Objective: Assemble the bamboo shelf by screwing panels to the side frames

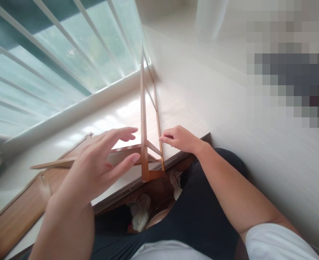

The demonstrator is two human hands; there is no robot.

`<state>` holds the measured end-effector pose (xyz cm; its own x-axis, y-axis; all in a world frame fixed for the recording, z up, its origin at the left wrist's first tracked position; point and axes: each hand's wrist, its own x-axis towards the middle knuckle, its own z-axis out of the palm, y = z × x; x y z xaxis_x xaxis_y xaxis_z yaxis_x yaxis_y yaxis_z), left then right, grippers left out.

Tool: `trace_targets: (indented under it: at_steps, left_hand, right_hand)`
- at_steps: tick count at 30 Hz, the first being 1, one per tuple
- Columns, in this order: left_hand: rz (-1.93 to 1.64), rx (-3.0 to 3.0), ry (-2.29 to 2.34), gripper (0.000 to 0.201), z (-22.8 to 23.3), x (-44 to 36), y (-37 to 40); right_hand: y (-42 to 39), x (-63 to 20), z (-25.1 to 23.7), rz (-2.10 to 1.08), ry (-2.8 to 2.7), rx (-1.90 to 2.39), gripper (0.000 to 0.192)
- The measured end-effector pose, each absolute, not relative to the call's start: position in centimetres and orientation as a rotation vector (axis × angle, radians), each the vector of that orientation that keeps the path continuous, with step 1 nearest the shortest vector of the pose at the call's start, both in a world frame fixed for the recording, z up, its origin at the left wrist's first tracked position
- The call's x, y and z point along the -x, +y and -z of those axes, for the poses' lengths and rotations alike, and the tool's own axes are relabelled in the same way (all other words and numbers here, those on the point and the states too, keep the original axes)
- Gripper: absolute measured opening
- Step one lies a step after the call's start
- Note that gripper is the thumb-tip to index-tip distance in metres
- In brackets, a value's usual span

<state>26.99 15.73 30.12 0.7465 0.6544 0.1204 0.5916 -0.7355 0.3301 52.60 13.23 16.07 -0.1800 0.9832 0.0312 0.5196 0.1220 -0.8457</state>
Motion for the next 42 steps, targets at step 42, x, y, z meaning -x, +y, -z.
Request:
trace_targets:
  at_steps: [42]
  left_hand:
    - [0.465, -1.943, 1.282, 0.025, -10.6, -4.9, 5.9]
  right_hand:
    - [-1.5, -37.6, -1.1, -1.566, -1.04, 1.621, 0.056]
